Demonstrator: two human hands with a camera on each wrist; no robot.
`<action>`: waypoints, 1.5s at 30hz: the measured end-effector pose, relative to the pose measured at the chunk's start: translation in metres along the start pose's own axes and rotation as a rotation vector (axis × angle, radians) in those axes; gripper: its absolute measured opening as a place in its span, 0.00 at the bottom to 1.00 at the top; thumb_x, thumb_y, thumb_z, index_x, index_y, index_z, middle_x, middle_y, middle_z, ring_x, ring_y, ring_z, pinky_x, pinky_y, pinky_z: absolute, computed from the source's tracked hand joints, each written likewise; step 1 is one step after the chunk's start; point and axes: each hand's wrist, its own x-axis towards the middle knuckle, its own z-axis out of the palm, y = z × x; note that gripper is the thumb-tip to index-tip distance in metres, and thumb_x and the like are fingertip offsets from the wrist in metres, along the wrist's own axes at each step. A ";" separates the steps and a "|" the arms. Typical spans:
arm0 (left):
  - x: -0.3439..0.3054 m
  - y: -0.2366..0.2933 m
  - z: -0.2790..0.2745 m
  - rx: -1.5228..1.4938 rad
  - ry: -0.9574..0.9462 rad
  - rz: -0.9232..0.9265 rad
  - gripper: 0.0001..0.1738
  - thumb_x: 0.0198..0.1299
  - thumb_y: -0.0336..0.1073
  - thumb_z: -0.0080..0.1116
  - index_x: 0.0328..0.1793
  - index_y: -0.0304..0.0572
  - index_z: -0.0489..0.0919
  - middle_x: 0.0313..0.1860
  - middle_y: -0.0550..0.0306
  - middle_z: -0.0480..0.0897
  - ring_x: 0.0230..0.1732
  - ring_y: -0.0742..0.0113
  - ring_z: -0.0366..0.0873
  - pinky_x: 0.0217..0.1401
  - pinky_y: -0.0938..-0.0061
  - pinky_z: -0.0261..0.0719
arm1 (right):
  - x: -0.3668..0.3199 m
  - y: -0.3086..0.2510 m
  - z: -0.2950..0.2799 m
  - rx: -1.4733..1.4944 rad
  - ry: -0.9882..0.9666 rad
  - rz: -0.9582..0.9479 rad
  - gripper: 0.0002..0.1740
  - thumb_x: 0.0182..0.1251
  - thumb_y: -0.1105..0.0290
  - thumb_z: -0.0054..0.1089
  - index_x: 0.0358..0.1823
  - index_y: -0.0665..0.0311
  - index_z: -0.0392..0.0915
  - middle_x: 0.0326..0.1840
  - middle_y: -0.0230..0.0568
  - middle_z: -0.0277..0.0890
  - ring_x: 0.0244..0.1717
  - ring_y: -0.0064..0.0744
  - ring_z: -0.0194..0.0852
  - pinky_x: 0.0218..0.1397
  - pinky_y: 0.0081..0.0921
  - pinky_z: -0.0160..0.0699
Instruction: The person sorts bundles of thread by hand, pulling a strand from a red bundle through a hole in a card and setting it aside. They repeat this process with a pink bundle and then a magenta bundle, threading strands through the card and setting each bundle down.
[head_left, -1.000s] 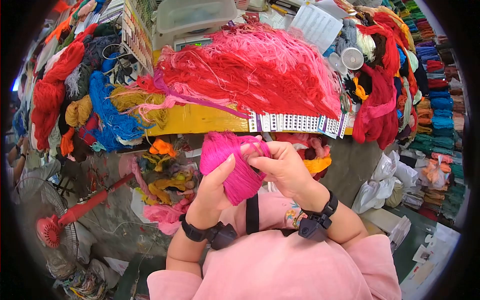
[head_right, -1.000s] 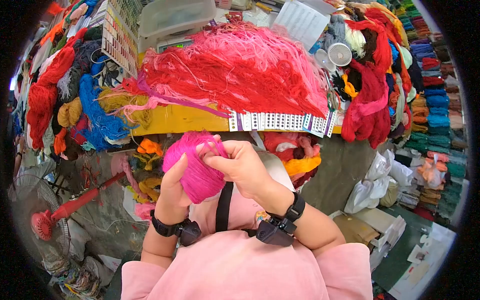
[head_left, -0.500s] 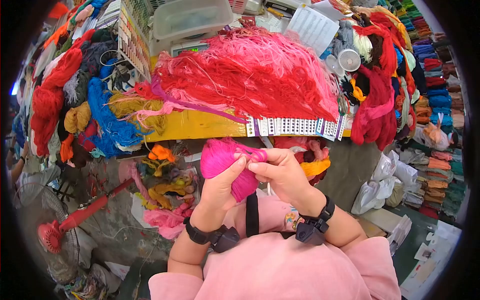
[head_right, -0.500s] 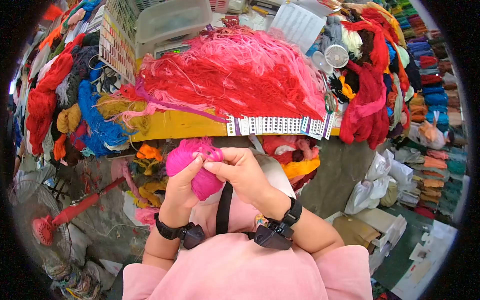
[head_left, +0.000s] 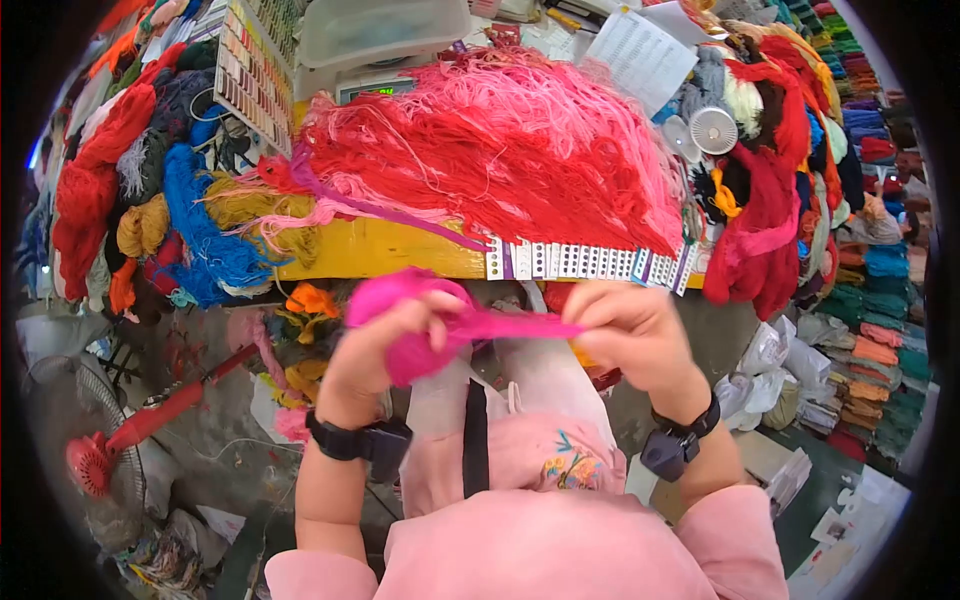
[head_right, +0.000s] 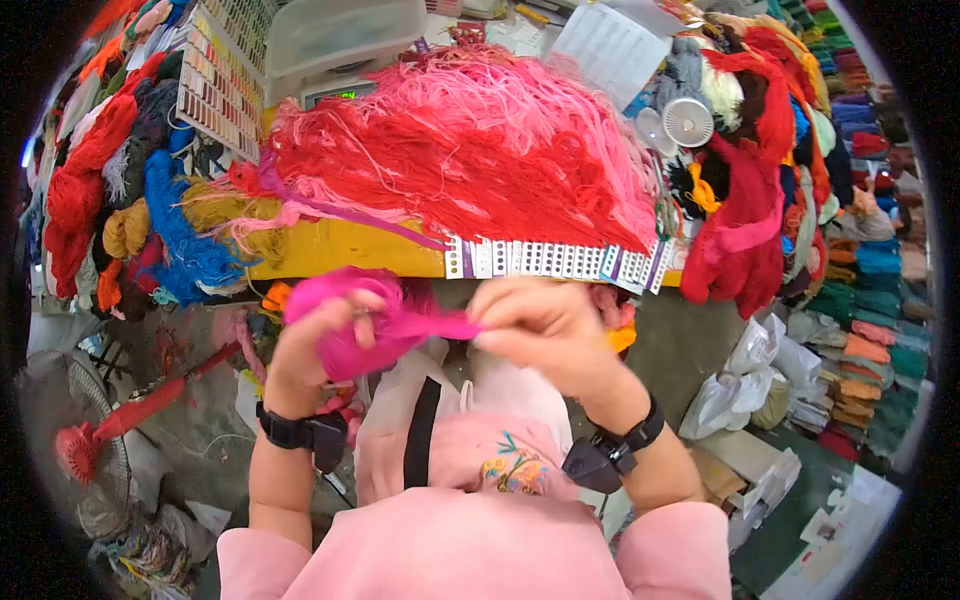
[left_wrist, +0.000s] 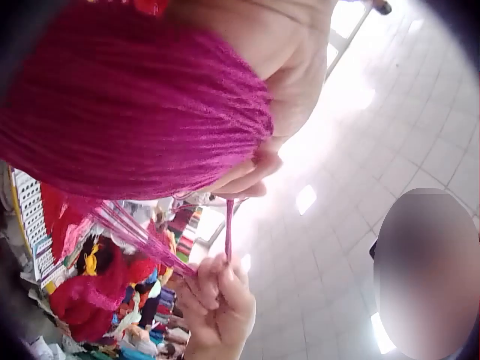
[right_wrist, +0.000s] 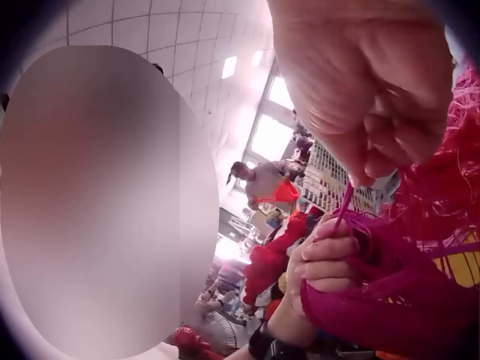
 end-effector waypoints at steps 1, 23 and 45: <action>0.002 -0.005 -0.012 -0.077 0.226 0.168 0.12 0.54 0.36 0.45 0.35 0.34 0.74 0.27 0.56 0.73 0.31 0.69 0.70 0.41 0.75 0.67 | -0.001 -0.004 -0.013 0.330 0.131 0.150 0.01 0.51 0.80 0.52 0.25 0.69 0.72 0.39 0.46 0.69 0.21 0.21 0.66 0.18 0.12 0.62; 0.126 -0.073 -0.109 -0.180 0.580 -0.104 0.12 0.54 0.33 0.49 0.40 0.32 0.73 0.13 0.70 0.62 0.10 0.84 0.55 0.18 0.89 0.62 | 0.029 0.189 -0.202 -0.396 0.472 0.302 0.06 0.48 0.75 0.53 0.28 0.67 0.76 0.28 0.35 0.74 0.29 0.20 0.70 0.34 0.19 0.68; 0.228 -0.170 -0.043 0.328 0.408 -0.328 0.06 0.54 0.30 0.48 0.25 0.41 0.73 0.17 0.64 0.70 0.18 0.77 0.65 0.22 0.83 0.62 | 0.029 0.291 -0.078 -0.872 0.326 0.019 0.22 0.39 0.73 0.56 0.42 0.67 0.70 0.41 0.49 0.63 0.38 0.45 0.62 0.41 0.35 0.62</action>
